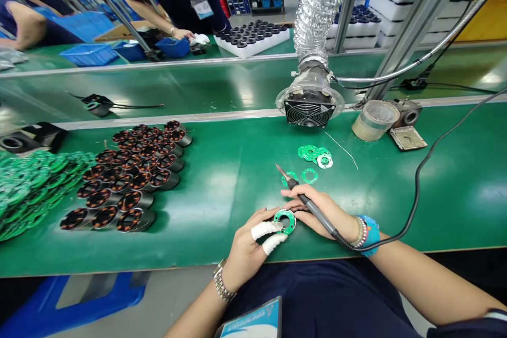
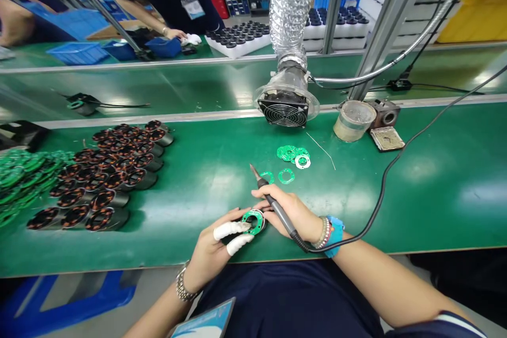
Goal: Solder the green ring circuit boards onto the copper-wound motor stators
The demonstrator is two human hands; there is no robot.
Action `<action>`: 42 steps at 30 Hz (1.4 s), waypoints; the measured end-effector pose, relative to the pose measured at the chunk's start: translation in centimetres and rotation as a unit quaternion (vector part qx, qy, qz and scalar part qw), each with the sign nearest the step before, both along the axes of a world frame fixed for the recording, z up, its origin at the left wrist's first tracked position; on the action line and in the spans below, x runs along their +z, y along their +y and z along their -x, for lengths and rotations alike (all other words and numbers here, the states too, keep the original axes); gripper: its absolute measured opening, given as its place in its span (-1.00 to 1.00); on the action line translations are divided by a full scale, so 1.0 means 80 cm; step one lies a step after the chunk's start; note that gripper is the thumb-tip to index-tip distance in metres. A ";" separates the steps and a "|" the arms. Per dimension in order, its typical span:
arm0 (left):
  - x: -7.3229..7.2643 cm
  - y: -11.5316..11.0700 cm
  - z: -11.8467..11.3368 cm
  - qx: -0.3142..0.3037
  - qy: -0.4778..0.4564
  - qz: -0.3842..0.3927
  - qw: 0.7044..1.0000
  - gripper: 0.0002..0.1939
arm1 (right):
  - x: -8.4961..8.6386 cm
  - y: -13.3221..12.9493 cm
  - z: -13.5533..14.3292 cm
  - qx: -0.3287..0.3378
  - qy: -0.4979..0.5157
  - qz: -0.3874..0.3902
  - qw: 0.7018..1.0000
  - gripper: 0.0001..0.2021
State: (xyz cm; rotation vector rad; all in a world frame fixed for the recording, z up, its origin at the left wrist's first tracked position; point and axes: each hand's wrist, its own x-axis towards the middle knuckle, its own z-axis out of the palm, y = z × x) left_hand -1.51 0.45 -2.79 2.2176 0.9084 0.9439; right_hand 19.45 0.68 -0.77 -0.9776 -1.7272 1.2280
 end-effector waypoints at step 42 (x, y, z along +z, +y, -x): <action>0.001 -0.004 -0.009 0.013 -0.020 -0.010 1.000 -0.85 | 0.020 -0.015 0.006 -0.090 -0.148 -0.057 0.983 -0.76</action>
